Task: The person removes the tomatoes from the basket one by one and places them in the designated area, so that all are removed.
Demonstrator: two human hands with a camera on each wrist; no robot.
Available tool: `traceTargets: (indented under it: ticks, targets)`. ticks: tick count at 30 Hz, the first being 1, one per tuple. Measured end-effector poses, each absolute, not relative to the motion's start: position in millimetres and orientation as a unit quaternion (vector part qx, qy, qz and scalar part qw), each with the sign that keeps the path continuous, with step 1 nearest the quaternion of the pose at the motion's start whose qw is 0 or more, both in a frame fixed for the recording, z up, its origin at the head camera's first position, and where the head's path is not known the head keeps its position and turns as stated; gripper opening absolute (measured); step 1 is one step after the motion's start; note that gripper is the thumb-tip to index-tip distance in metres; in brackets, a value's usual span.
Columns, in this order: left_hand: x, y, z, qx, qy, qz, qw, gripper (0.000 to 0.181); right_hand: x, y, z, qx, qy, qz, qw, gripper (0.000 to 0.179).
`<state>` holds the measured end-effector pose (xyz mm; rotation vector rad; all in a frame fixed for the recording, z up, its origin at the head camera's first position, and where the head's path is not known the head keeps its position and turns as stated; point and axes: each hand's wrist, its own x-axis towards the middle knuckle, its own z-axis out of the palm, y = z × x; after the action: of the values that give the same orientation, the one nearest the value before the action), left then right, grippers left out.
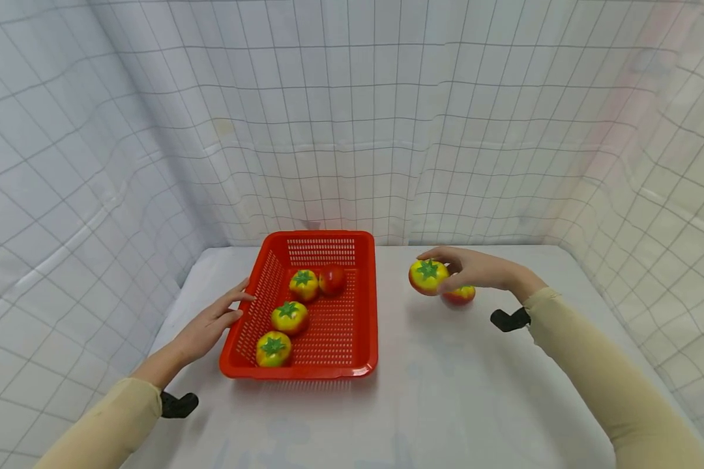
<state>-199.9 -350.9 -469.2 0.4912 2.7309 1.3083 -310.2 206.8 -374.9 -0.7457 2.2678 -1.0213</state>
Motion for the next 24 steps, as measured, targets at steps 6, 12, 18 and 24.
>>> traceTargets:
  ticks: [6, 12, 18, 24]
  targets:
    - [-199, -350, -468, 0.168, 0.897, 0.408, 0.034, 0.035, -305, 231, -383, -0.255, 0.834, -0.411, 0.267, 0.063]
    - [-192, -353, -463, 0.166, 0.901, 0.4, 0.03, 0.036, -302, 243, -394, -0.244, 0.825, -0.437, 0.261, 0.063]
    - [-193, -350, -464, 0.178, 0.9, 0.396, 0.025, 0.036, -297, 262, -401, -0.223, 0.83, -0.447, 0.247, 0.064]
    - [-195, -348, -466, 0.184, 0.899, 0.398, 0.024, 0.035, -291, 284, -408, -0.202, 0.824, -0.471, 0.24, 0.066]
